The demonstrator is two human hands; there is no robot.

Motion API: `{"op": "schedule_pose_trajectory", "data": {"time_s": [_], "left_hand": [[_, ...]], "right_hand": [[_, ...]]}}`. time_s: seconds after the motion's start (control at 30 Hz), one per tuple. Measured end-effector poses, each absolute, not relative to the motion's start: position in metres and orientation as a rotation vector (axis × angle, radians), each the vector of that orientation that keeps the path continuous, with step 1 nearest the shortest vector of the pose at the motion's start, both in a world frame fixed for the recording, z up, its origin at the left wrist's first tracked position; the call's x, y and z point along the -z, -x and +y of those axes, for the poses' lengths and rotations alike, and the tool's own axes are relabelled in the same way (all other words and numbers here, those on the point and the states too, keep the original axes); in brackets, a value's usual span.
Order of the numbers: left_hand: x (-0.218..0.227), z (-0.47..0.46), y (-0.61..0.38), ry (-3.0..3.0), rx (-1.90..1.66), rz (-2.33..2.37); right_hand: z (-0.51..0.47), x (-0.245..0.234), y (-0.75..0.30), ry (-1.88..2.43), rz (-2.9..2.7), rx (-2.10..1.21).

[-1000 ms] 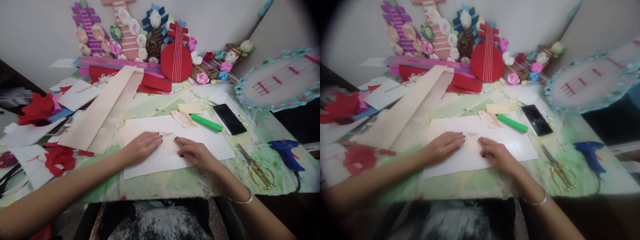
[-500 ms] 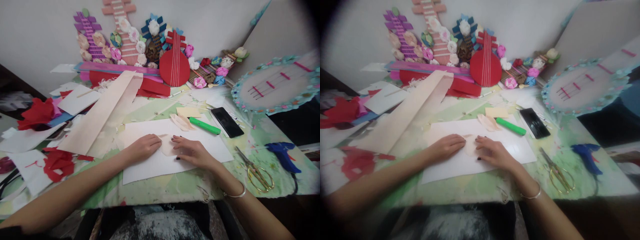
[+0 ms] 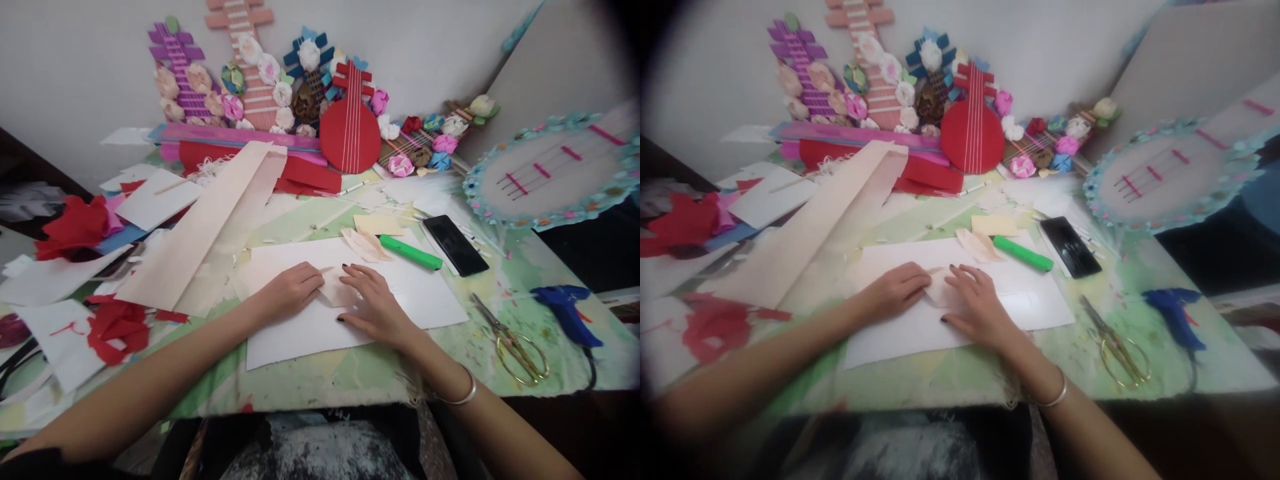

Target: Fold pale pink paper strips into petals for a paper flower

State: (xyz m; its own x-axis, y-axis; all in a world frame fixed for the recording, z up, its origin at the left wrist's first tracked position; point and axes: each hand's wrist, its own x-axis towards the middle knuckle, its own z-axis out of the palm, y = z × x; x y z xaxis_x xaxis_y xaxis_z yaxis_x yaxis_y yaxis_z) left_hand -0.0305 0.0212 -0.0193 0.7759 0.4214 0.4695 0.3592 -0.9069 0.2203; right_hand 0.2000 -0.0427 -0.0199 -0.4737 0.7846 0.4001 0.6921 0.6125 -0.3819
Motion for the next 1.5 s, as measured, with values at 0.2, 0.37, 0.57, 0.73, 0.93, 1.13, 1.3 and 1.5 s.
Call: {"op": "schedule_pose_trajectory", "data": {"time_s": [0.2, 0.37, 0.57, 0.73, 0.93, 1.13, 1.3, 1.5], "left_hand": [[0.019, 0.013, 0.028, -2.876, -0.938, 0.827], [0.013, 0.001, 0.025, -3.02, -0.966, 0.864], [0.016, -0.008, 0.017, -3.104, -0.983, 0.884], [0.017, -0.009, 0.023, -3.136, -0.929, 0.821], [0.021, -0.01, 0.034, -3.09, -0.862, 0.811], [0.028, -0.01, 0.054, -2.808, -0.926, 0.763], [0.026, -0.008, 0.058, -2.752, -0.953, 0.721], [0.021, -0.012, 0.049, -2.852, -0.911, 0.735]], "right_hand": [[-0.046, 0.019, -0.189, 1.202, -2.207, 0.068], [-0.046, 0.017, -0.178, 1.265, -2.17, 0.109], [-0.04, 0.018, -0.168, 1.305, -2.134, 0.218], [-0.041, 0.015, -0.176, 1.247, -2.116, 0.29], [-0.04, 0.018, -0.188, 1.112, -2.196, 0.111], [-0.039, 0.022, -0.196, 1.044, -2.218, -0.092], [-0.039, 0.023, -0.196, 1.048, -2.218, -0.139], [-0.04, 0.023, -0.194, 1.036, -2.18, -0.216]]}}
